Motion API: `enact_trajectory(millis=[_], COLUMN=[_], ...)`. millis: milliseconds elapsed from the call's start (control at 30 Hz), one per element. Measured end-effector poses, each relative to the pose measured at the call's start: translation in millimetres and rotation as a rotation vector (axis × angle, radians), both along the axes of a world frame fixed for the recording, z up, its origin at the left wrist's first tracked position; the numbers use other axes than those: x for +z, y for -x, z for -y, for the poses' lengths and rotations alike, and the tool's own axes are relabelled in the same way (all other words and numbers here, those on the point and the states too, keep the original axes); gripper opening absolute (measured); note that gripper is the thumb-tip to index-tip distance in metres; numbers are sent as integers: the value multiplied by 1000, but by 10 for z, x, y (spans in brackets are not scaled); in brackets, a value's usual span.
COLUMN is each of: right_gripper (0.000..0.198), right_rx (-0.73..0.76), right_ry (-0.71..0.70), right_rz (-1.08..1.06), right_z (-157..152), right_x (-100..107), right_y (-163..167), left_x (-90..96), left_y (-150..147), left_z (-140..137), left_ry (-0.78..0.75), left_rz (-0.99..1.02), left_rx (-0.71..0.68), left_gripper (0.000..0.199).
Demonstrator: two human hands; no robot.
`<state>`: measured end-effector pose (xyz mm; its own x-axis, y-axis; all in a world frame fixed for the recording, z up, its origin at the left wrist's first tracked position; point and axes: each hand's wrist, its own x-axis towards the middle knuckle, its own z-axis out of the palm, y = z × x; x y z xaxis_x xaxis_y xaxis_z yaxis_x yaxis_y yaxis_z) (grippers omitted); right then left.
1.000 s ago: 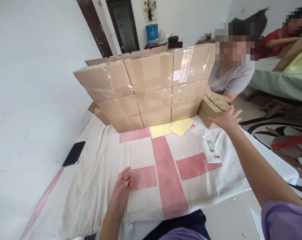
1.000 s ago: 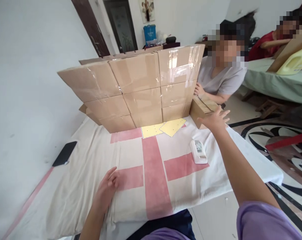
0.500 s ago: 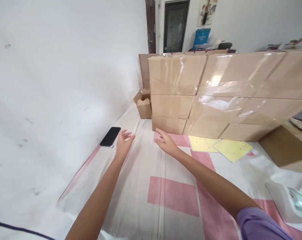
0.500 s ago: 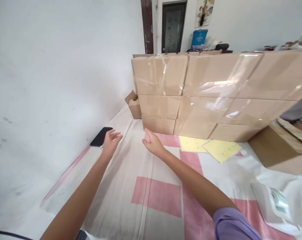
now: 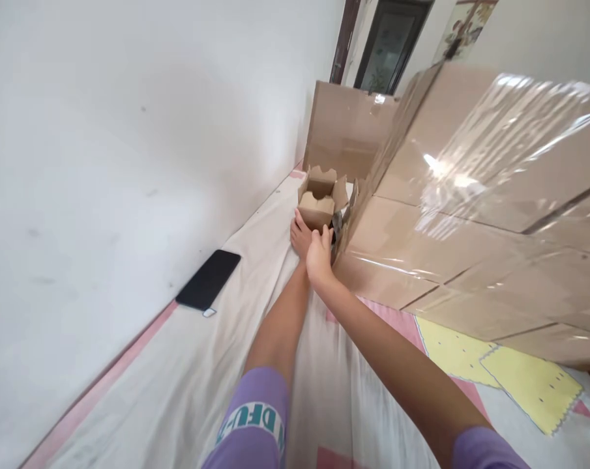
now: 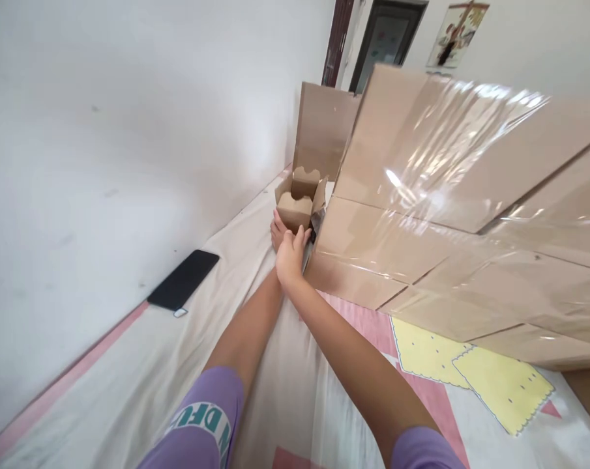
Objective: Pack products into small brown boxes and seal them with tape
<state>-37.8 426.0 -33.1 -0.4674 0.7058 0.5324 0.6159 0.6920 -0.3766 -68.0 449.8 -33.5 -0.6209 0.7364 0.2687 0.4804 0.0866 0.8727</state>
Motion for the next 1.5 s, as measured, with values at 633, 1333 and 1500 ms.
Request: enact_trajectory(millis=[633, 1333, 1500], right_gripper=[72, 54, 57], right_rx=[-677, -367, -321], right_ry=[550, 585, 420], right_rz=[-501, -718, -783], right_z=[-348, -215, 2], right_x=[206, -60, 47], right_y=[289, 305, 316], left_x=[-180, -213, -21], left_y=[255, 365, 416], left_z=[-110, -244, 19], left_ry=[-32, -10, -61], left_rz=[-60, -139, -105], left_rx=[248, 379, 348], left_gripper=[66, 116, 123])
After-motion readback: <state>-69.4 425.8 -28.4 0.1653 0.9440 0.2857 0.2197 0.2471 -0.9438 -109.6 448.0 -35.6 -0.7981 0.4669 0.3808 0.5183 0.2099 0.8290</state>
